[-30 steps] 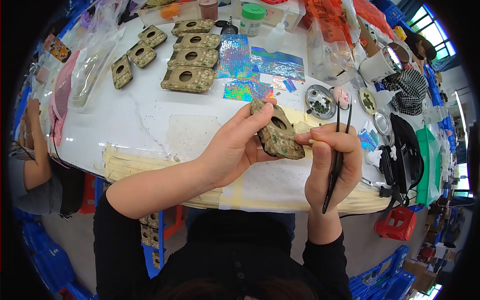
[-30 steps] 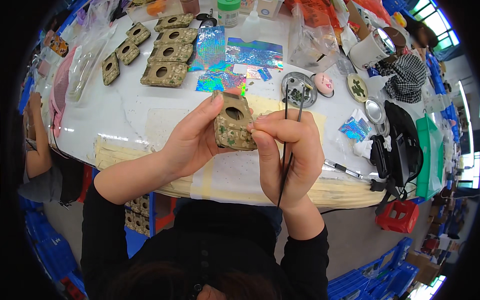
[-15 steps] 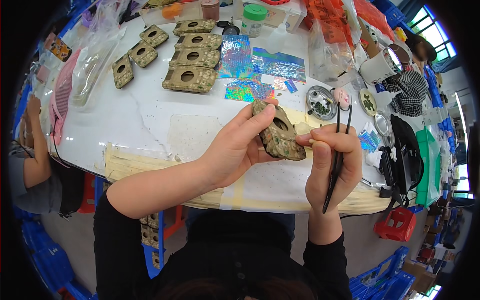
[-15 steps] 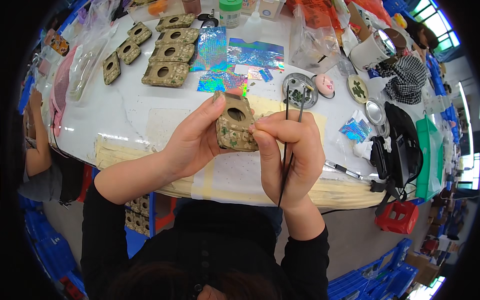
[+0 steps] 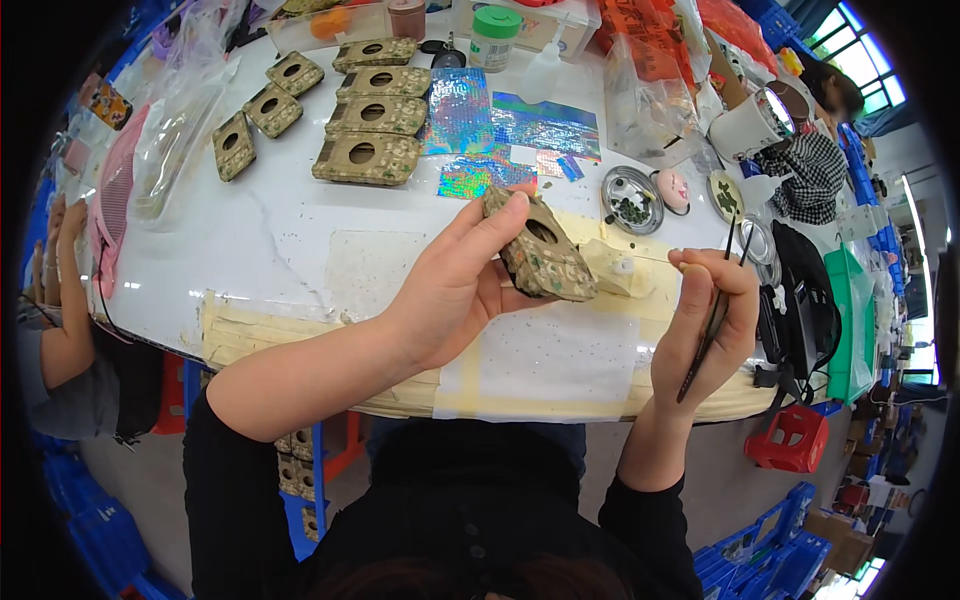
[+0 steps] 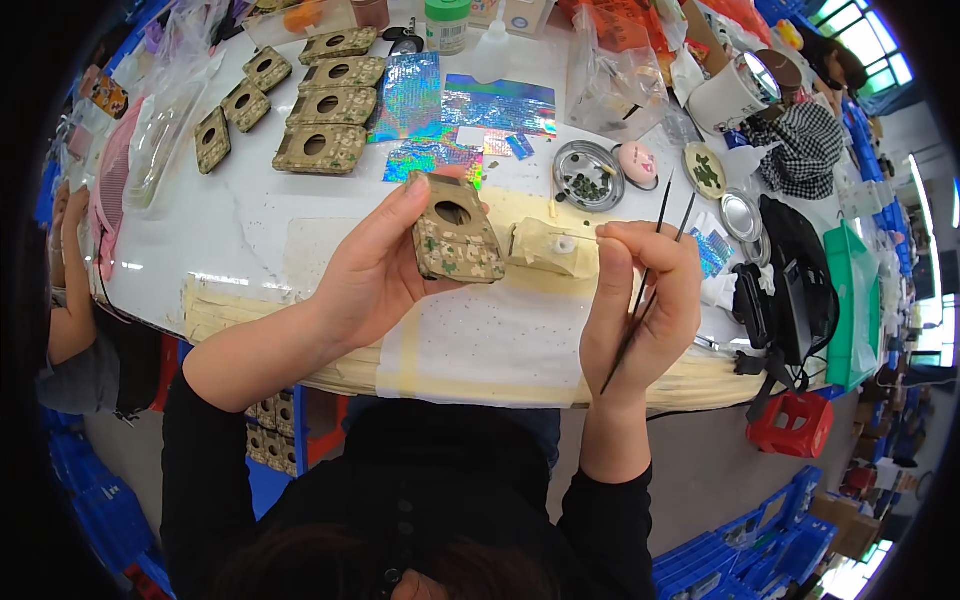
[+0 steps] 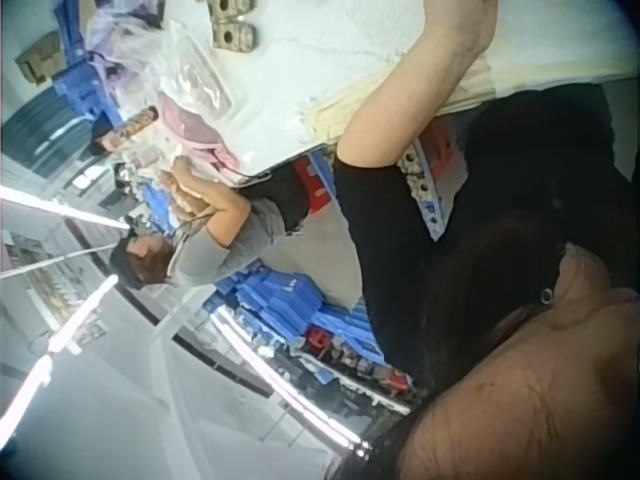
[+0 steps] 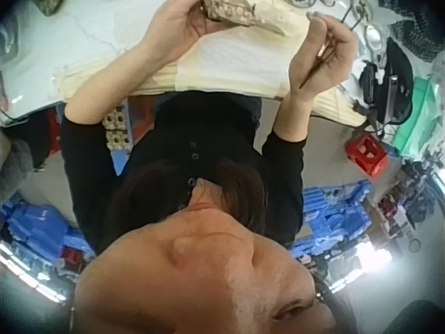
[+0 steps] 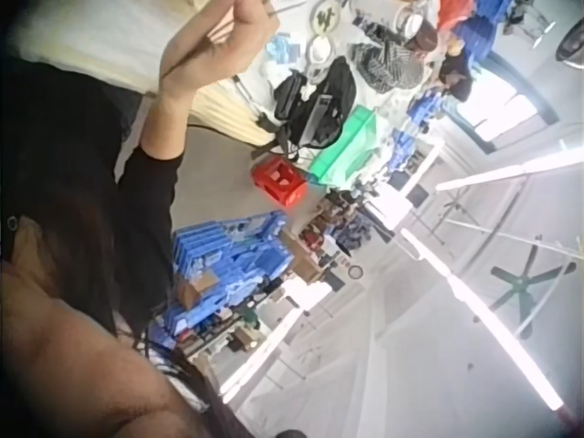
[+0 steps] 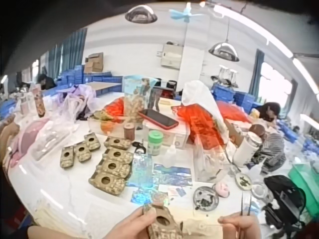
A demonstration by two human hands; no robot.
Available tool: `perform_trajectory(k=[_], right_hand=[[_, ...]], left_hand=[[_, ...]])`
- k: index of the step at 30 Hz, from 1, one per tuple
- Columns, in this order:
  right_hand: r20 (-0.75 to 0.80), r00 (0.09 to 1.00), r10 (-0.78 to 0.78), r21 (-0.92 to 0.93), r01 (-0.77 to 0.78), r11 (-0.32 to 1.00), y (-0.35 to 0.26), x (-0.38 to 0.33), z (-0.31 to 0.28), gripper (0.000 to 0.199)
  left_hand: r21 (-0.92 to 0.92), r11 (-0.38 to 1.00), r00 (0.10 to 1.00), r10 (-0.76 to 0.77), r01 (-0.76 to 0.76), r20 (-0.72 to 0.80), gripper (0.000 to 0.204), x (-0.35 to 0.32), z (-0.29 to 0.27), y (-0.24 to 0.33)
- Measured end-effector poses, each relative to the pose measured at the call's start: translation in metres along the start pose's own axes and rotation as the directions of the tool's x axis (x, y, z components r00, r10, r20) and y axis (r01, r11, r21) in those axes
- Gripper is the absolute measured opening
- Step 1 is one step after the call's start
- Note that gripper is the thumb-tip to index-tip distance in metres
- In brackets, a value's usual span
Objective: Painting and detailing small plastic toy tanks at a workbench.
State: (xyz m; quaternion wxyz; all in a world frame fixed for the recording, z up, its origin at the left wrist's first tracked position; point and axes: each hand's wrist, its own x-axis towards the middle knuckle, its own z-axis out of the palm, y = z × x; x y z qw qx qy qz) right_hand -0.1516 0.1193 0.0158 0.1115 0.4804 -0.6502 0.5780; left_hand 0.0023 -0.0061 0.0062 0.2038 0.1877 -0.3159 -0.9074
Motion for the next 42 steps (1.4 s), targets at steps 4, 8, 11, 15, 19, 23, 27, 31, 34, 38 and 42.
perform_trajectory(k=[4,8,11,15,19,23,27,31,34,38,42], right_hand=[[0.096,0.984,-0.15,-0.293,0.172,0.941,0.011,0.001,-0.003,0.009],[0.196,0.972,-0.128,-0.365,0.194,0.911,0.017,-0.002,0.002,0.013],[0.258,0.962,-0.087,-0.366,0.181,0.913,0.019,-0.005,0.002,0.015],[0.261,0.961,-0.088,-0.372,0.184,0.91,0.013,-0.007,-0.005,0.023],[0.195,0.98,-0.041,-0.209,0.082,0.974,0.01,-0.021,-0.023,0.045],[0.236,0.963,0.132,-0.083,-0.115,0.99,0.002,-0.044,-0.037,0.058],[0.271,0.921,0.28,0.047,-0.303,0.952,0.001,-0.057,-0.045,0.037],[0.365,0.912,0.188,0.075,-0.23,0.97,0.01,-0.06,-0.046,0.026],[0.4,0.879,0.261,0.088,-0.32,0.943,0.006,-0.059,-0.032,0.02],[0.373,0.842,0.39,0.167,-0.474,0.865,-0.001,-0.06,-0.012,0.013],[0.36,0.866,0.348,0.116,-0.412,0.904,0.0,-0.061,-0.003,0.012]], left_hand=[[0.012,0.999,0.999,0.042,-0.042,-0.013,0.039,0.003,-0.001,0.0],[0.023,0.996,0.996,0.086,-0.086,-0.02,0.041,0.007,-0.004,0.001],[-0.011,0.993,0.993,0.114,-0.113,0.01,0.033,0.009,-0.007,0.003],[0.021,0.991,0.991,0.131,-0.131,0.006,0.041,0.009,-0.01,0.002],[0.0,0.989,0.989,0.148,-0.148,0.029,0.036,0.01,-0.007,0.002],[-0.017,0.988,0.987,0.155,-0.154,0.032,0.033,0.01,-0.008,0.002],[-0.03,0.99,0.989,0.138,-0.137,0.048,0.033,0.01,-0.009,0.0],[-0.026,0.993,0.991,0.12,-0.119,0.056,0.033,0.01,-0.01,0.0],[-0.03,0.992,0.991,0.122,-0.12,0.059,0.034,0.011,-0.011,0.0],[-0.045,0.99,0.989,0.136,-0.133,0.056,0.035,0.012,-0.011,0.001],[-0.059,0.99,0.989,0.133,-0.129,0.065,0.036,0.01,-0.011,0.002]])
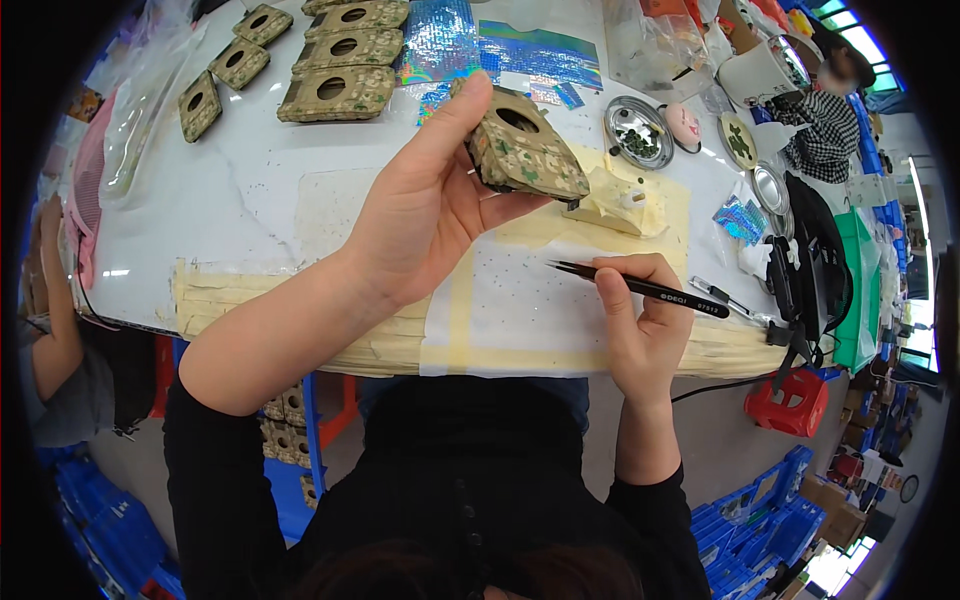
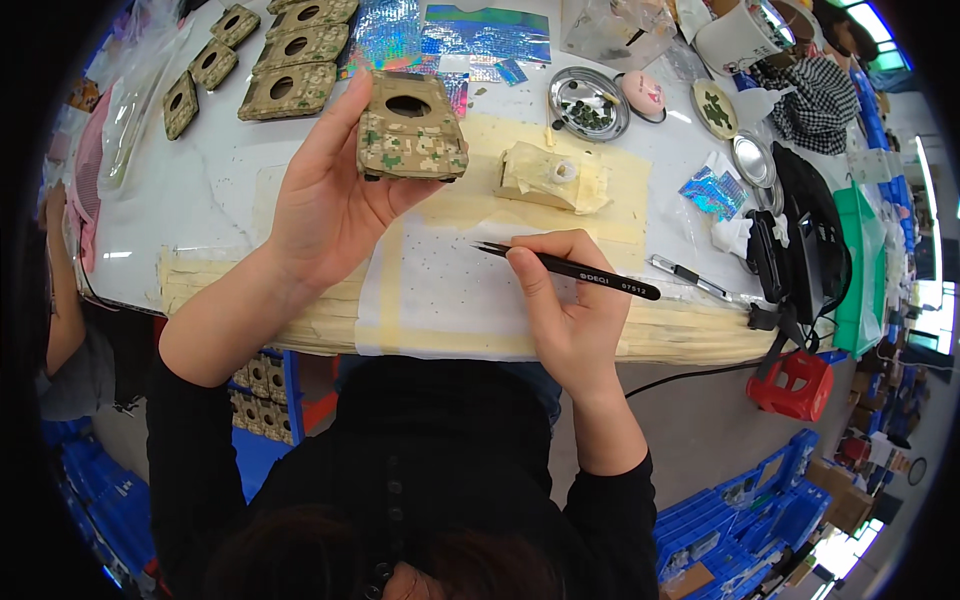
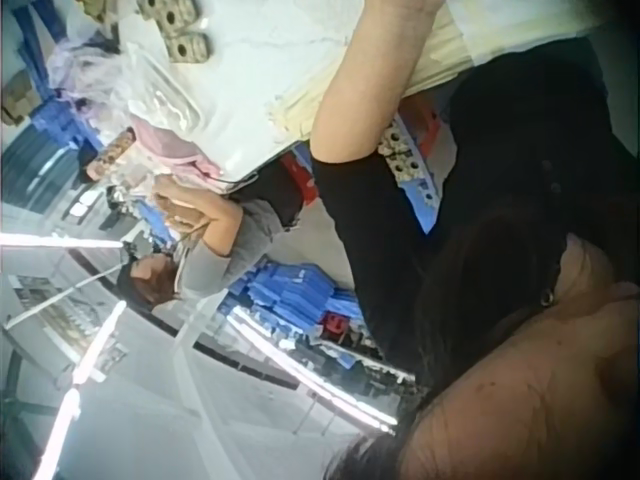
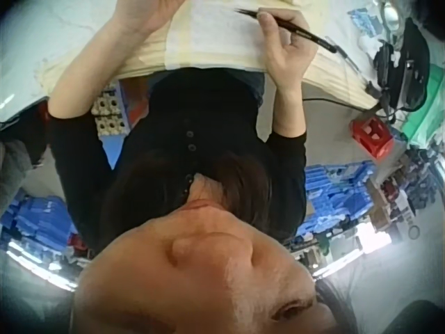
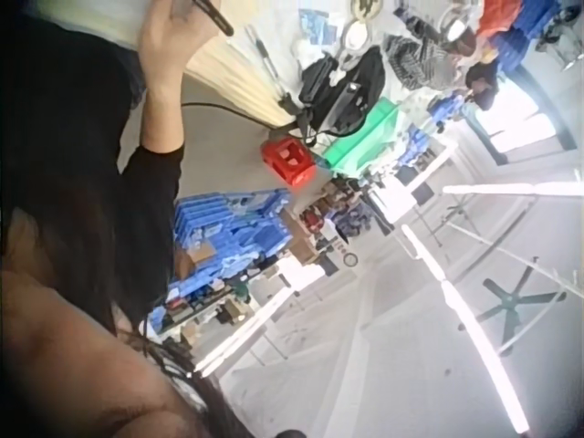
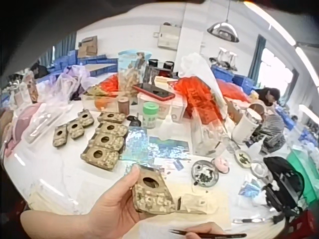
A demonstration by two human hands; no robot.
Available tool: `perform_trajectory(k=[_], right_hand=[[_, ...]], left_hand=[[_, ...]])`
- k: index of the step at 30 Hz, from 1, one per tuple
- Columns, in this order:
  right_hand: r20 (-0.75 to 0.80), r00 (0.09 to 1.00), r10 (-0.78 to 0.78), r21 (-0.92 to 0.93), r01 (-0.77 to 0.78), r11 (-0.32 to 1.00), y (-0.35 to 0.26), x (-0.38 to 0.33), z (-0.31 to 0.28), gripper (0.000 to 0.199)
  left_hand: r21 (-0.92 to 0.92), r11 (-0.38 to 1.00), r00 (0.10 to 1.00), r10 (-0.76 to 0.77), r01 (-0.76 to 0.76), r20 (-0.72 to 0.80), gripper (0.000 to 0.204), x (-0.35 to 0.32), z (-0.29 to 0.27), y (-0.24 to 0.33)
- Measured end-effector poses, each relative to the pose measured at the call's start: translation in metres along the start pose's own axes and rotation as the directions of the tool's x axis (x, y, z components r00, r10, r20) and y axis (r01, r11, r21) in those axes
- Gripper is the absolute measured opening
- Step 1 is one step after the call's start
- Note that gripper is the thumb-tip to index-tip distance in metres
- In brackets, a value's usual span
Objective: Painting and detailing small plastic toy tanks at a workbench.
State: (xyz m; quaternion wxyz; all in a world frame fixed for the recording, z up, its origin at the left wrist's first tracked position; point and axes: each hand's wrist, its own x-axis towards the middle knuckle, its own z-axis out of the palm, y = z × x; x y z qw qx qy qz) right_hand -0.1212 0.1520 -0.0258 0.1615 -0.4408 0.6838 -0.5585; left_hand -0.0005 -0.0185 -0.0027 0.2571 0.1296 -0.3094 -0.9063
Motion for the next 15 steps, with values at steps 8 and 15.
perform_trajectory(k=[8,15], right_hand=[[-0.025,1.0,-0.017,-0.092,0.015,0.996,0.0006,-0.0003,0.009,0.011],[-0.018,1.0,-0.011,-0.089,0.009,0.996,0.0022,-0.0001,0.0101,0.011]], left_hand=[[0.02,1.0,1.0,0.007,-0.007,-0.004,0.036,-0.0011,0.0024,-0.0007],[0.03,1.0,1.0,0.01,-0.009,-0.002,0.036,-0.0011,0.0024,-0.0002]])
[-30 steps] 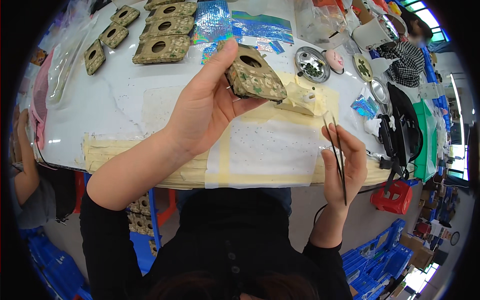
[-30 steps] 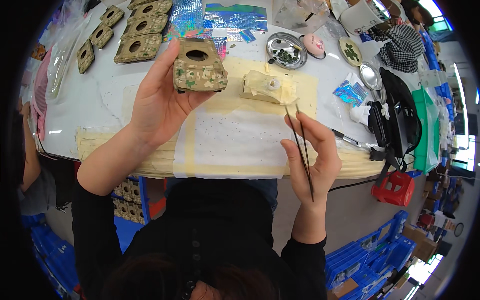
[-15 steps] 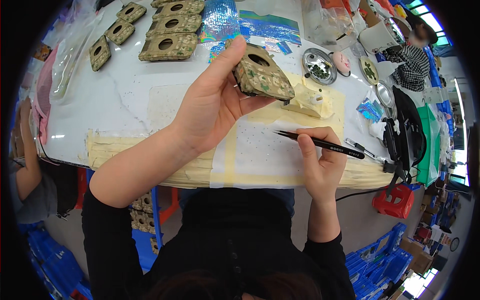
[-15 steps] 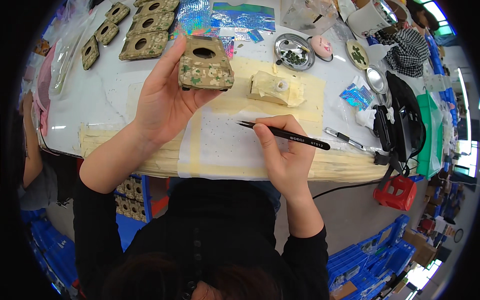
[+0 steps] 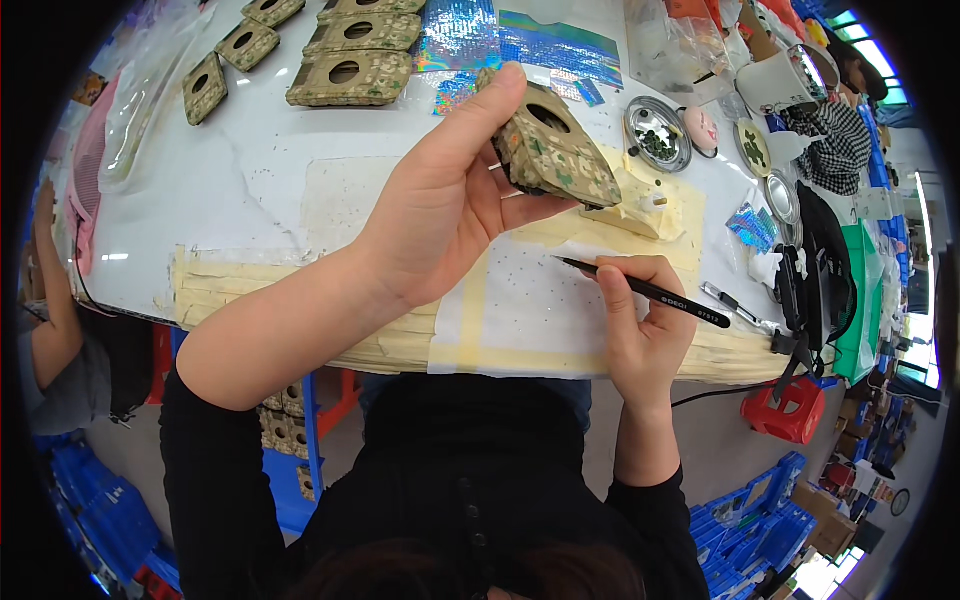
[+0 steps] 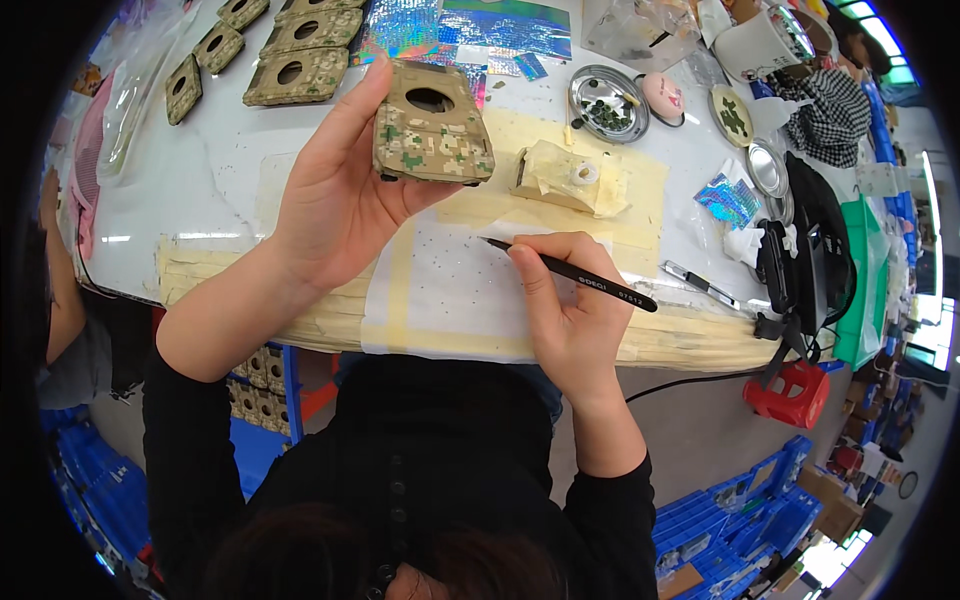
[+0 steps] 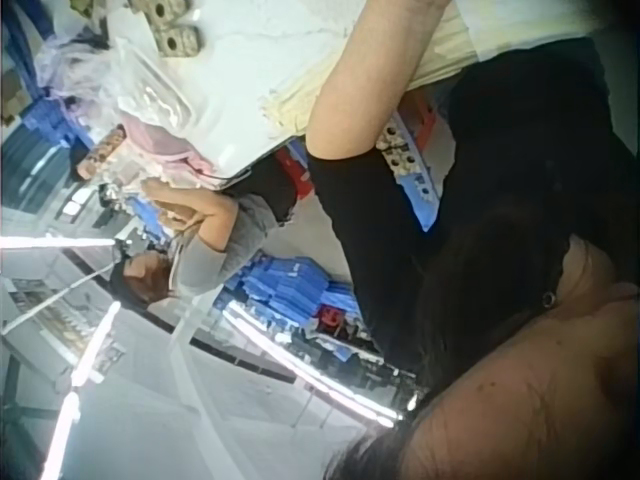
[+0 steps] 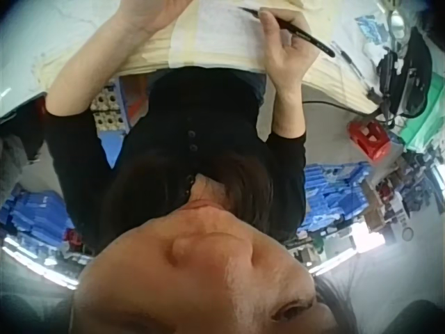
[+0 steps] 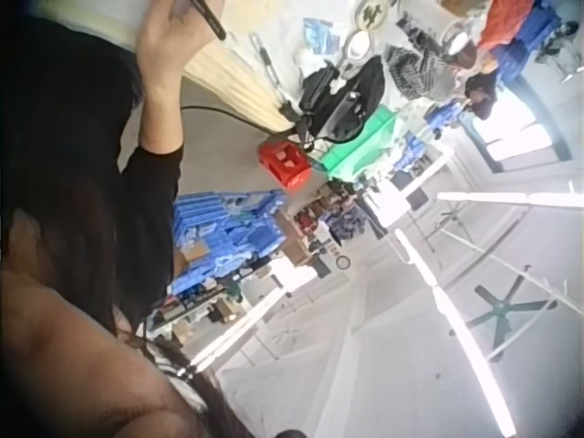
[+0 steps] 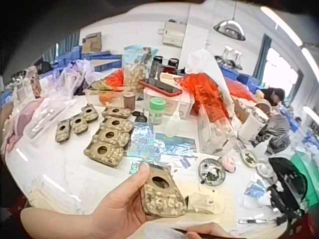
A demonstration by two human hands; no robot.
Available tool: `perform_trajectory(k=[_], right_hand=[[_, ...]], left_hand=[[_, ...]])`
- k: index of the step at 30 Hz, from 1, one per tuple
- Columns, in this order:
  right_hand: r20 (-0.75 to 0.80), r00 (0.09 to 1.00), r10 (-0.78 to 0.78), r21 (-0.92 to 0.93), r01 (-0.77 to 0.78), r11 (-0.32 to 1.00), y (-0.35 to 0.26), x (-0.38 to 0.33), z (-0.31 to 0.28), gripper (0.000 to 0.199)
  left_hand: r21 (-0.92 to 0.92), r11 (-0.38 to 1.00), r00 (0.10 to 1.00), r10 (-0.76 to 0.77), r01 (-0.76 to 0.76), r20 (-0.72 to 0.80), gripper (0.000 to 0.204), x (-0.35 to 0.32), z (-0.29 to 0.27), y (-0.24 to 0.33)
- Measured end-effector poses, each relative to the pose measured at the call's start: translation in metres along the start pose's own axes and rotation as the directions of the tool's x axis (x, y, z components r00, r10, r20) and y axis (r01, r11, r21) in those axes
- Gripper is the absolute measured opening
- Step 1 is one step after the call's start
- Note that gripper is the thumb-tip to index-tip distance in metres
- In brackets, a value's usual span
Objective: Painting and detailing small plastic toy tanks at a workbench.
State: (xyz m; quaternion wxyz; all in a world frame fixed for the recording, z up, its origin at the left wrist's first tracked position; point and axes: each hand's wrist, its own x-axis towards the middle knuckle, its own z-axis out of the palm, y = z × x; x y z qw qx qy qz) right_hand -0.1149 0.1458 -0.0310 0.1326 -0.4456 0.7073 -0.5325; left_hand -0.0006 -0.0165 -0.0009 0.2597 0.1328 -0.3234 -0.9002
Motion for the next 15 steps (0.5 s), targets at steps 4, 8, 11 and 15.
perform_trajectory(k=[4,8,11,15], right_hand=[[0.003,1.0,0.003,0.0,-0.003,1.0,0.0006,-0.0003,0.0004,0.011],[0.005,1.0,-0.004,-0.005,0.004,1.0,0.0009,-0.0003,0.0007,0.011],[0.01,1.0,-0.013,-0.022,0.013,1.0,0.0019,-0.0005,0.0,0.01],[0.048,0.999,-0.017,-0.031,0.018,0.999,-0.0006,-0.0002,-0.0016,0.01]], left_hand=[[-0.008,1.0,1.0,-0.002,0.002,-0.023,0.035,-0.0005,0.0017,0.0005],[-0.001,1.0,1.0,0.0,0.0,-0.023,0.035,-0.0004,0.0014,0.0001],[-0.007,1.0,1.0,-0.004,0.004,-0.016,0.035,-0.0002,0.0003,-0.0002],[-0.003,1.0,1.0,0.006,-0.006,-0.013,0.035,-0.0005,0.0011,0.0001]])
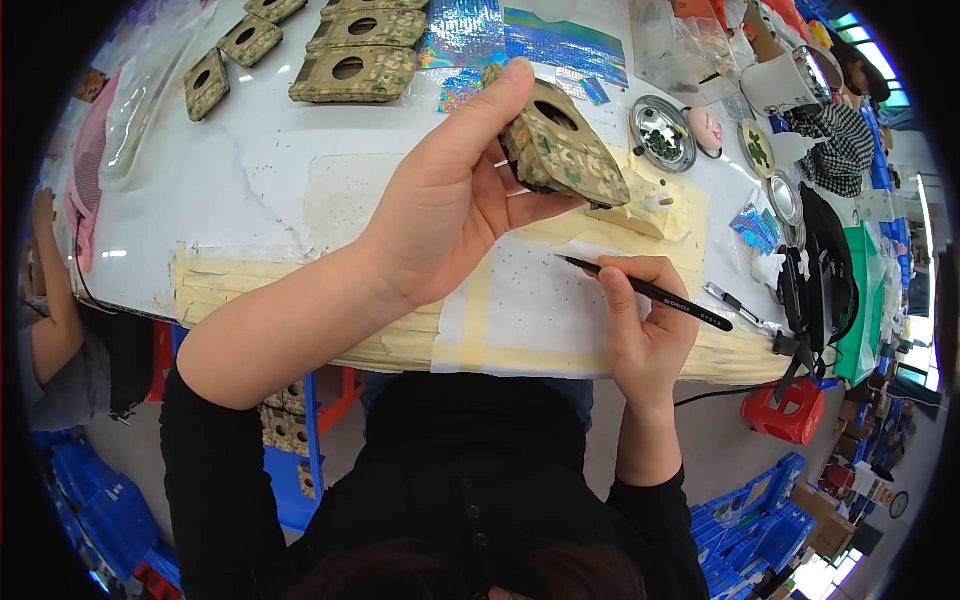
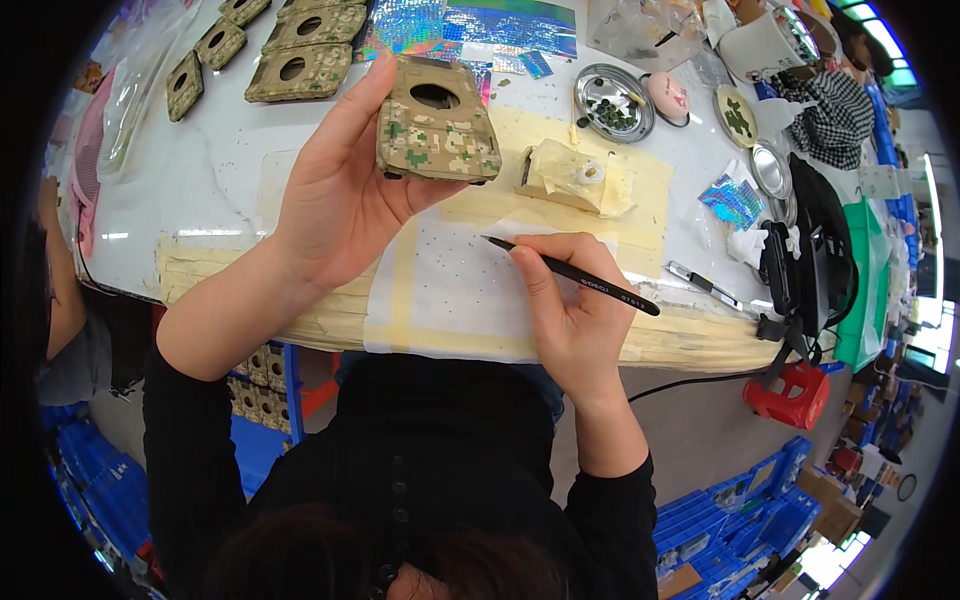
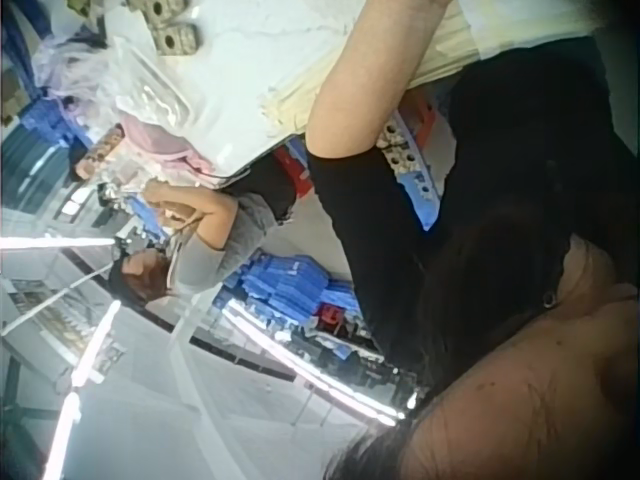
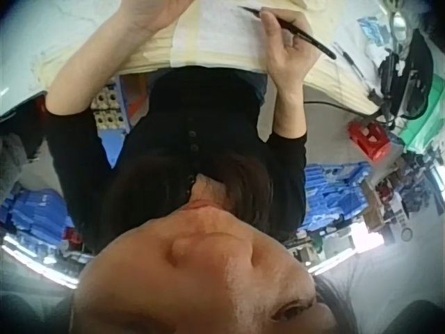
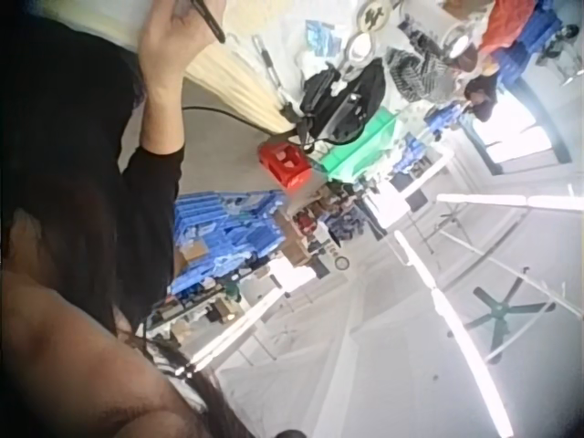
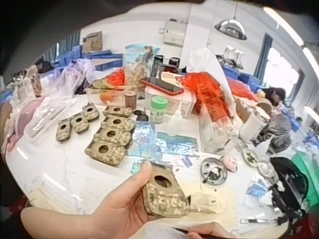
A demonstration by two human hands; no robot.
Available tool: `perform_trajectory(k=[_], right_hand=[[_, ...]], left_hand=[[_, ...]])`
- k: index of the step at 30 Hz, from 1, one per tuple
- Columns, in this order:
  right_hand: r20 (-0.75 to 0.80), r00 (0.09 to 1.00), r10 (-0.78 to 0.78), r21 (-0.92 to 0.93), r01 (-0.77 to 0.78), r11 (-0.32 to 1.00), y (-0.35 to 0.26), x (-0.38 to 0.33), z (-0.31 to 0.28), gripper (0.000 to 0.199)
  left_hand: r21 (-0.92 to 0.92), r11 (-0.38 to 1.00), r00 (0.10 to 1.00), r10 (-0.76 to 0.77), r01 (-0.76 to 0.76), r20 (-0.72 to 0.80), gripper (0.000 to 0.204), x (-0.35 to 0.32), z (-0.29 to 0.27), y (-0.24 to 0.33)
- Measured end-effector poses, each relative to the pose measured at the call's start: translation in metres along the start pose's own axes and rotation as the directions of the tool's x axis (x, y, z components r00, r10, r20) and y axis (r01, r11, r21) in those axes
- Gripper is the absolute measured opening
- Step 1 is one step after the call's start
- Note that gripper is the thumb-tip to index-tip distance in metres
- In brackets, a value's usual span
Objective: Painting and detailing small plastic toy tanks at a workbench.
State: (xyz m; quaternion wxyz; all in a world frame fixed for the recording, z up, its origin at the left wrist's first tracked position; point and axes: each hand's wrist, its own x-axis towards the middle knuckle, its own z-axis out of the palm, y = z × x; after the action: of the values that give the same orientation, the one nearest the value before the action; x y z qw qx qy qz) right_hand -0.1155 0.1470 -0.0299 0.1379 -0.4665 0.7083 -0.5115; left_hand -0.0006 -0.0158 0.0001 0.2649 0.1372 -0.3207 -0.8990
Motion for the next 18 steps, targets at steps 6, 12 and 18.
perform_trajectory(k=[6,12,18], right_hand=[[-0.006,1.0,0.01,0.006,-0.01,1.0,0.0002,-0.0008,-0.0002,0.01],[-0.037,0.999,0.03,0.043,-0.029,0.999,0.0013,-0.0015,0.0016,0.01],[-0.035,0.999,0.029,0.051,-0.028,0.998,0.0017,-0.0011,0.0018,0.01]], left_hand=[[0.008,1.0,1.0,0.012,-0.011,-0.008,0.036,0.0004,-0.0001,0.0],[-0.008,1.0,1.0,-0.01,0.01,-0.014,0.037,-0.0008,0.001,0.001],[-0.006,1.0,1.0,-0.017,0.017,-0.006,0.037,-0.0011,0.001,0.0022]])
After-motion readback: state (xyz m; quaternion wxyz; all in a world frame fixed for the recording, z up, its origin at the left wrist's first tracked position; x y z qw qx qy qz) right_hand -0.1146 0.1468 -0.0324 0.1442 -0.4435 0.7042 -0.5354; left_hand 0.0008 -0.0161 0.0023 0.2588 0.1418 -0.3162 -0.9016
